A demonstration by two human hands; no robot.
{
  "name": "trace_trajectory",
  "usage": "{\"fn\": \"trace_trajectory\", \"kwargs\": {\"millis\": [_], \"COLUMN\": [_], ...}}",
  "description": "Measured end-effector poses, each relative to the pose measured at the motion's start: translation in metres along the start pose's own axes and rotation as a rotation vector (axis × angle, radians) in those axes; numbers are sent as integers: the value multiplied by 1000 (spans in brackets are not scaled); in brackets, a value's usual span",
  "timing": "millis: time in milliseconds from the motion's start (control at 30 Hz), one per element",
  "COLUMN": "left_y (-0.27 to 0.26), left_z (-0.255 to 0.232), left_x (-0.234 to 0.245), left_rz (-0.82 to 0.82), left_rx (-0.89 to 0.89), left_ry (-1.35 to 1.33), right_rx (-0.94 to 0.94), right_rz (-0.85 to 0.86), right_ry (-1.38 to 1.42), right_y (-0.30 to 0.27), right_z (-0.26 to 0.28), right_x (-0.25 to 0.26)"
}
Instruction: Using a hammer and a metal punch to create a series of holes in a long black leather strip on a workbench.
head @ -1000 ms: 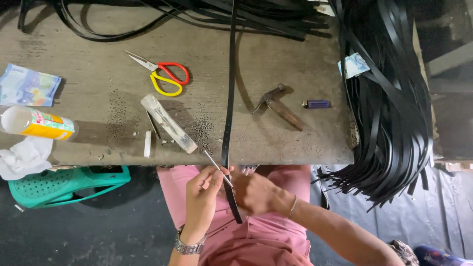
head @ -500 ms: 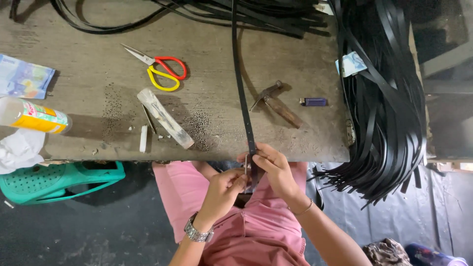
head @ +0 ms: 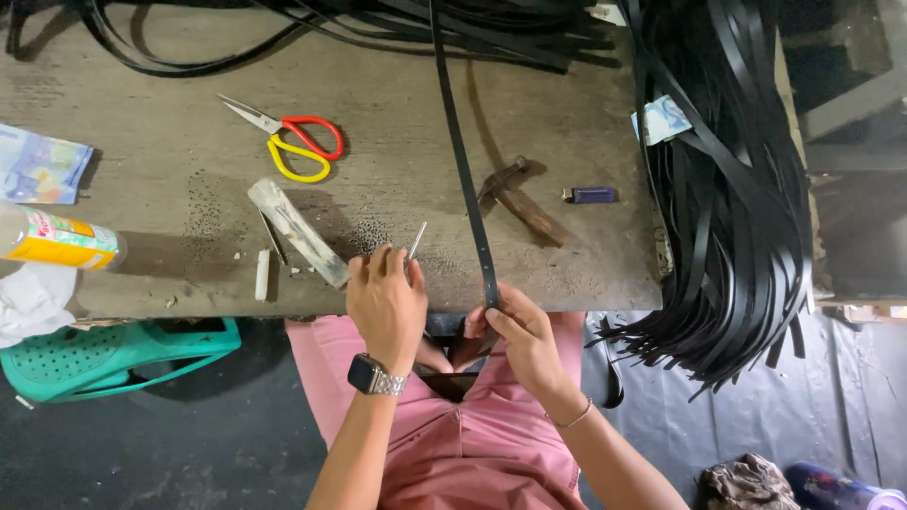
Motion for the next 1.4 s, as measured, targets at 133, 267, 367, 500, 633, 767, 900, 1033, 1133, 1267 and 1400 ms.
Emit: {"fn": "trace_trajectory", "kwargs": {"millis": [133,267,367,500,633,767,900,1033,1133,1267,1400], "left_y": [-1,-33,-3,-6,-2,30,112,195,245,316,428], "left_z": [-31,-41,-62,-61,-67,-65,-47,-12,36,96,153], "left_x": [19,-16,31,-1,-21,-37,-37,-47,-79,-93,-39], "left_rz": [178,717,877,816,836,871,619,481,352,167,-49], "left_rx": [53,393,637,781,896,900,1018,1022,913,686,511], "left_ry": [-113,-860,-1083,-1440,-1652,-1827,-1945,-1977,-1942,-1958,-1479], "right_rx": [-31,-81,-106,-146,-121,-145,-52,-220,44,271,462], "right_rz": [-25,-70,-65,-52,-80,18,45,-406,-831,-915,-756], "right_ry": [79,88,115,136,58,-231,-491,-491,-542,-1079,-1455], "right_y": [-8,-11,-13,-17,-18,-20,-27,-58,-87,-58,34], "right_z": [13,-17,-35,-34,-9,13,39,35,51,144,152], "right_x": [-14,3,13,19,21,40,81,188,247,176,172]}}
Point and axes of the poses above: each hand's wrist, its own y-axis towards the middle knuckle, its own x-axis out of the back of the hand, z = x × y, the point moved 6 cm from there along y, towards the middle knuckle, and after that the axes turned 1 degree about z, right-handed, at the moved point
